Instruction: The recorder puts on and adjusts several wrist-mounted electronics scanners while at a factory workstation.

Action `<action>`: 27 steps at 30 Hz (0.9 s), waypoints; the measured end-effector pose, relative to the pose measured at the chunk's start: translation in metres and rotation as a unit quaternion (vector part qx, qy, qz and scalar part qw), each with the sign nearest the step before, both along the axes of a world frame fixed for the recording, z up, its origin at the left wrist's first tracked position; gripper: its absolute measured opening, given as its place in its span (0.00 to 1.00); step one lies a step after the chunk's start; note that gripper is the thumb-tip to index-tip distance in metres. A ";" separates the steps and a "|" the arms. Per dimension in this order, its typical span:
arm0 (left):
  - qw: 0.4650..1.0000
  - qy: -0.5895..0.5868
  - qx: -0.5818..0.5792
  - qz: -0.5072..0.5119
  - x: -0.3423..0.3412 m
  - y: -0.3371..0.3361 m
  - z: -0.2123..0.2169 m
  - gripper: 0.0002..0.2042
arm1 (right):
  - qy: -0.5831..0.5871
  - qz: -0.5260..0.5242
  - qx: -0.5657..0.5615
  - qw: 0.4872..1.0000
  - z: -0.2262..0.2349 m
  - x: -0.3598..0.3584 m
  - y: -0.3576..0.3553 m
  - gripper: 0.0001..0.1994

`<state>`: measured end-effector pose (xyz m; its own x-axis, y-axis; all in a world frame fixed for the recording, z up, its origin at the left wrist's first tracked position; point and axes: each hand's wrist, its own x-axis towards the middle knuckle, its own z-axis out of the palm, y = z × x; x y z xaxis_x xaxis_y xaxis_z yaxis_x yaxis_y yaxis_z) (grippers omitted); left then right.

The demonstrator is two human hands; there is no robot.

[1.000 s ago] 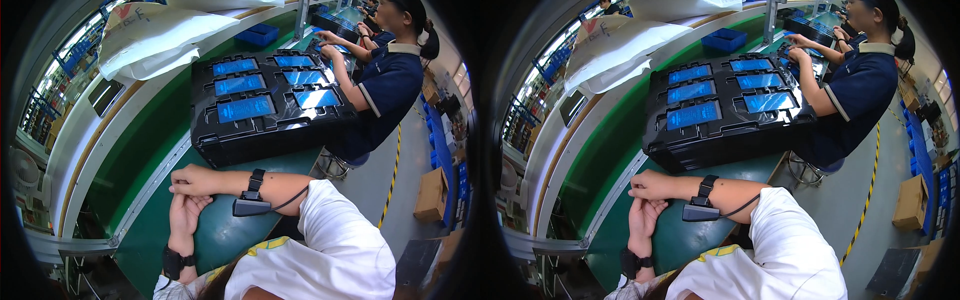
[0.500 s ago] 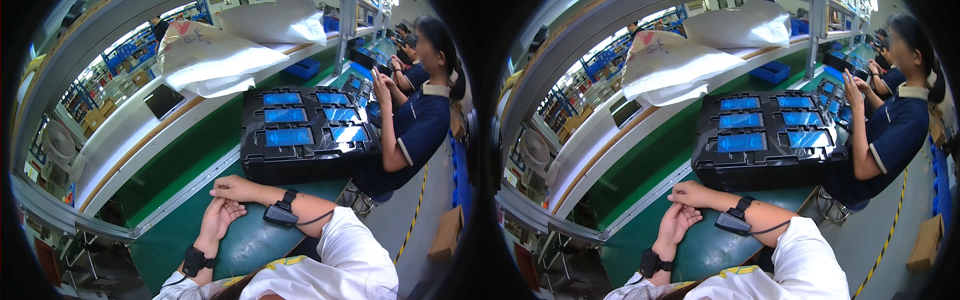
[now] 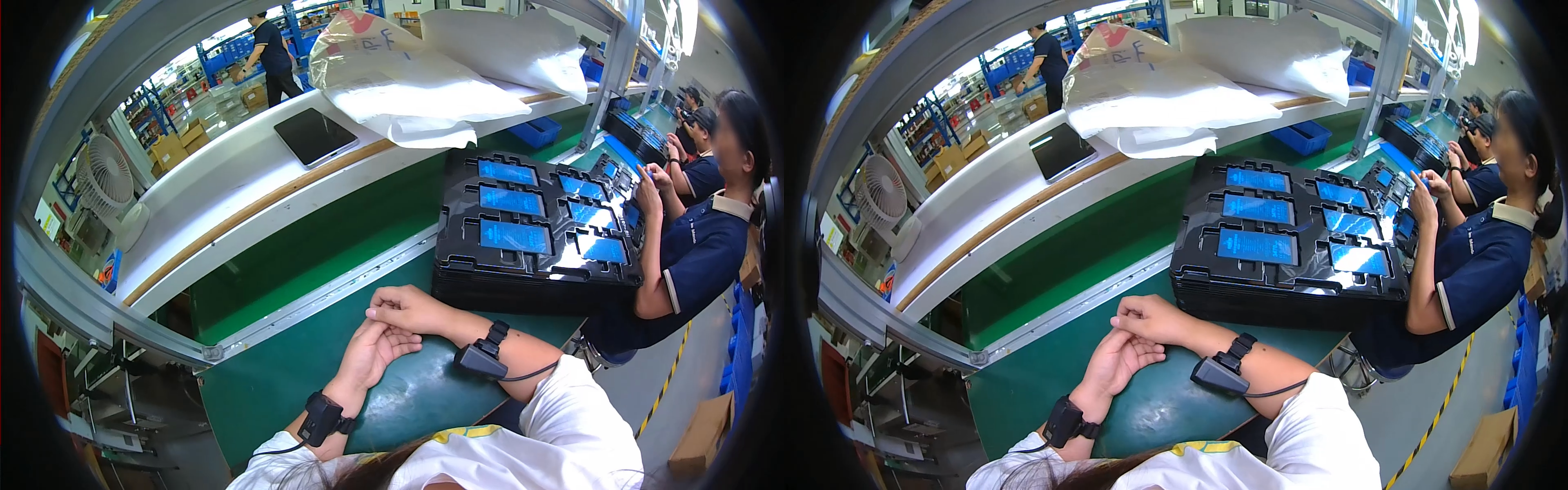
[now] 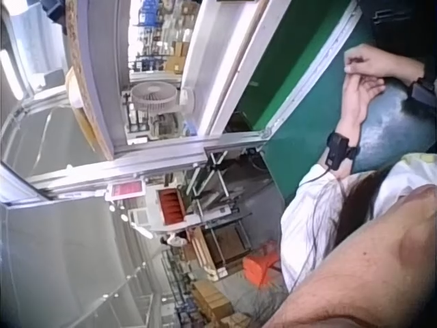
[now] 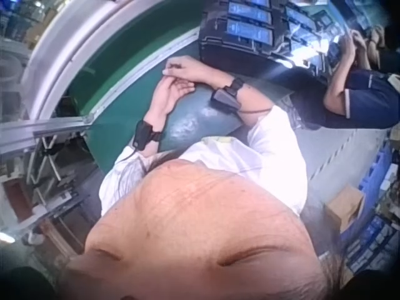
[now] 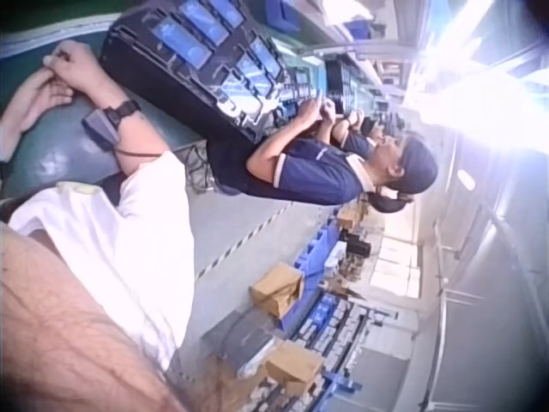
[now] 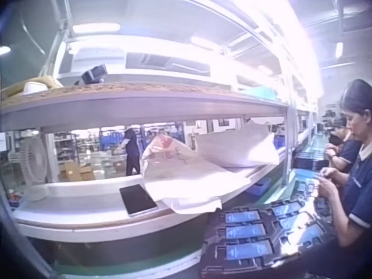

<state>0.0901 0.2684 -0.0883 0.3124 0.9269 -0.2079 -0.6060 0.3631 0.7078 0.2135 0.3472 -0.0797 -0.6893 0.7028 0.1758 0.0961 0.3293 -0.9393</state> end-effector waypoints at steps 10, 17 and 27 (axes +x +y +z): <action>1.000 -0.005 0.000 0.001 0.000 -0.003 -0.001 0.14 | -0.014 0.000 -0.010 1.000 0.000 0.000 -0.003 0.13; 1.000 -0.011 -0.007 -0.002 -0.003 -0.003 0.000 0.14 | -0.058 0.028 -0.026 0.998 0.003 -0.001 -0.002 0.13; 1.000 0.005 -0.015 0.004 -0.002 0.000 -0.006 0.14 | 0.012 0.000 0.013 1.000 -0.002 -0.002 0.000 0.16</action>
